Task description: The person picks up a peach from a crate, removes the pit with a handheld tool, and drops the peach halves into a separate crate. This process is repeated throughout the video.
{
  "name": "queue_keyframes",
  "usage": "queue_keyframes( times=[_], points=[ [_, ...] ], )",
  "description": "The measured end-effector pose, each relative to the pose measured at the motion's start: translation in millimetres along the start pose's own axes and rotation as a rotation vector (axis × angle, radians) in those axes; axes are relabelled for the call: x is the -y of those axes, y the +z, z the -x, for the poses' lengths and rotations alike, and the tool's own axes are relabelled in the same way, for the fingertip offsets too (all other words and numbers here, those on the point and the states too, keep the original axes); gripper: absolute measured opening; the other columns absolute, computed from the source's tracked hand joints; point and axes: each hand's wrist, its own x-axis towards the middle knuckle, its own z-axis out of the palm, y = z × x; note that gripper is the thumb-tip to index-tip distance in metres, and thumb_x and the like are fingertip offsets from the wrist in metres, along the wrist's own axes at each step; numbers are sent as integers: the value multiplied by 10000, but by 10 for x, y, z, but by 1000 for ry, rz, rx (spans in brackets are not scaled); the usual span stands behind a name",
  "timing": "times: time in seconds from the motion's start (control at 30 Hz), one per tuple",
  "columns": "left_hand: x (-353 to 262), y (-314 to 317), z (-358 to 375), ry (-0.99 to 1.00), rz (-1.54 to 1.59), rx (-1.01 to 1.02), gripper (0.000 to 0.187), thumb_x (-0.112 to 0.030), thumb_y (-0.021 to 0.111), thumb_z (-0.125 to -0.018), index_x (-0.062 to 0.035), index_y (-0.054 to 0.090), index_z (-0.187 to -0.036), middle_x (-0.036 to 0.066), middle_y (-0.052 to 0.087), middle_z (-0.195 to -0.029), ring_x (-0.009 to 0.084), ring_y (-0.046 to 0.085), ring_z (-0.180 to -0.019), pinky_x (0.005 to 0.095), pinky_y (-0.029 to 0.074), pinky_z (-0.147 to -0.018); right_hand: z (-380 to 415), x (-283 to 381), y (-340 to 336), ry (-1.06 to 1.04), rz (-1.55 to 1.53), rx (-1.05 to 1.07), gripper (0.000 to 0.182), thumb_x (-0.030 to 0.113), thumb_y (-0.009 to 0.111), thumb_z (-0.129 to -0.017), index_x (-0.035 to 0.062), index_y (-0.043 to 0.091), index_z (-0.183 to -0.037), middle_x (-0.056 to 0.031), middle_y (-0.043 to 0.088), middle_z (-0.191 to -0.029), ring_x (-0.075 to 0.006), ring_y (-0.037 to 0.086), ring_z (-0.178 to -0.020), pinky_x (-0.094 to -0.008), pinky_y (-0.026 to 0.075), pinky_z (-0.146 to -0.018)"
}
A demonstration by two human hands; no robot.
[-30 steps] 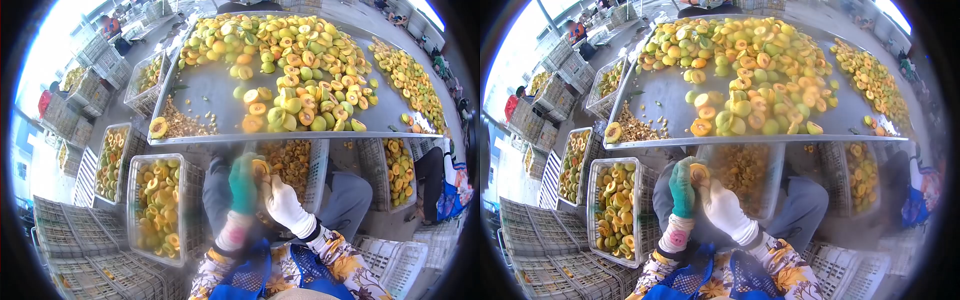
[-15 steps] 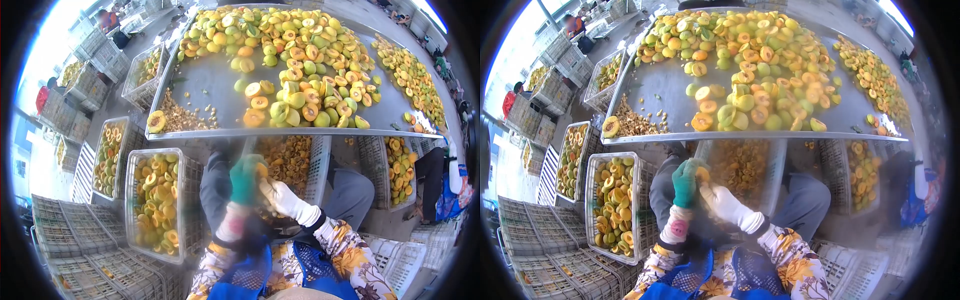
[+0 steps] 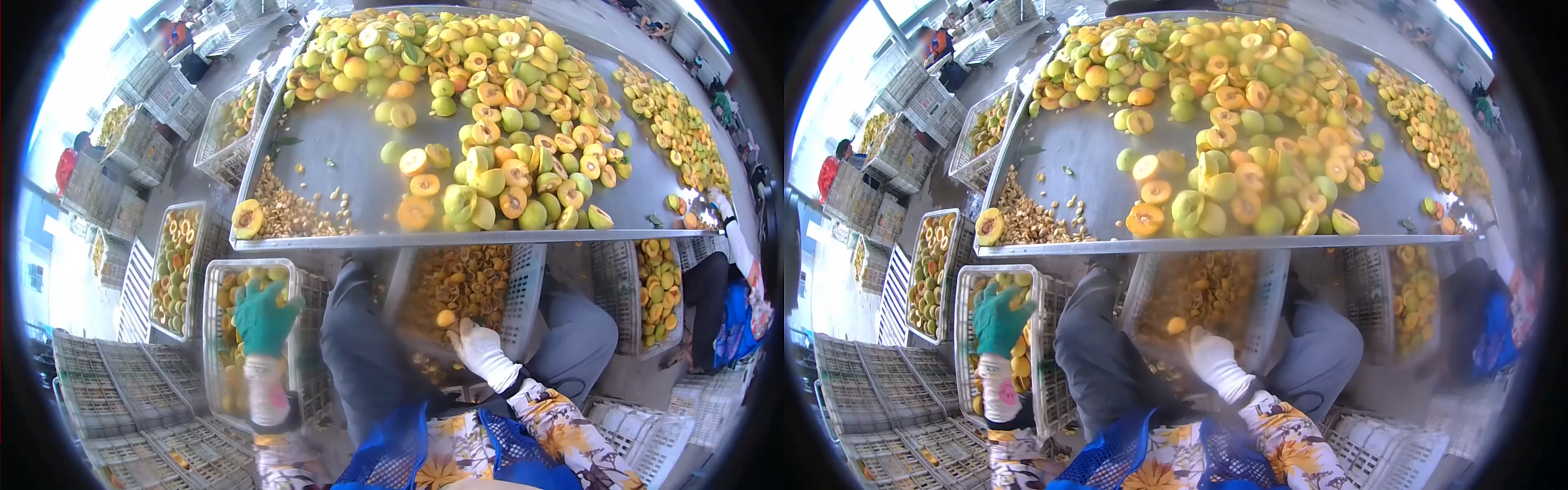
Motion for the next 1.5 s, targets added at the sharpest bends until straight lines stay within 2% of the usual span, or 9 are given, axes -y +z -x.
queue_keyframes(
  times=[0.17,0.2,0.37,0.47,0.6,0.8,0.9,1.13,1.5],
  points=[
    [-848,281,-849,262,257,19,216,-338,677,-772,-148,708,-869,72,669,-865,301,607,-807,416,464,-765,-13,-479,625,186,-147,-6,295,255,474,-920,30,657,-870,-204,666,-746,-344,670,-705,-470,525,-606],
    [-1084,341,-1061,255,152,341,328,-270,702,-743,-151,648,-1044,73,673,-997,270,622,-903,389,474,-784,-57,-411,343,319,-306,18,356,351,454,-934,53,639,-996,-191,681,-857,-354,667,-754,-478,520,-657],
    [-1872,1038,-1392,10,465,638,393,-241,701,-769,-109,573,-1116,166,635,-999,335,619,-929,414,487,-815,-67,-490,201,269,-499,-246,398,340,428,-961,-17,595,-901,-246,618,-663,-400,634,-669,-488,497,-609],
    [-1905,922,-1224,28,407,346,391,-177,697,-761,-81,560,-1114,153,631,-994,311,633,-904,389,502,-814,74,-458,7,262,-658,-308,337,288,472,-957,-22,571,-870,-261,604,-669,-399,630,-664,-469,486,-585],
    [-1764,439,-838,-518,1960,363,355,-112,692,-763,-18,558,-1077,129,618,-986,260,630,-867,382,533,-796,225,-228,-342,250,-929,-350,245,203,517,-955,-25,558,-875,-259,598,-688,-392,632,-655,-410,480,-556],
    [-2016,68,-7,-904,2394,509,433,-413,534,-931,-37,521,-1145,134,607,-1010,247,617,-887,345,524,-759,306,382,-1028,-73,-918,-610,227,202,567,-935,-22,574,-976,-211,634,-737,-385,634,-642,-397,502,-560],
    [-2150,72,213,-783,2217,257,496,-494,473,-943,-36,542,-1120,121,617,-1002,251,613,-872,343,520,-746,344,534,-1087,-110,-696,-576,203,198,575,-921,-3,544,-914,-202,599,-637,-397,603,-568,-436,475,-488],
    [-2131,192,416,-250,1317,-85,253,-159,492,-964,0,570,-1144,113,614,-1038,166,591,-842,273,487,-738,322,550,-1020,-60,-776,-464,266,233,524,-951,-24,531,-882,-242,573,-615,-415,594,-567,-448,455,-486],
    [-2123,328,413,-629,1647,-106,212,-122,566,-939,10,631,-1090,32,641,-965,97,571,-836,235,474,-742,71,527,-948,-61,-1025,-176,363,286,453,-985,-46,555,-879,-310,584,-754,-474,586,-757,-483,450,-640]
  ],
)
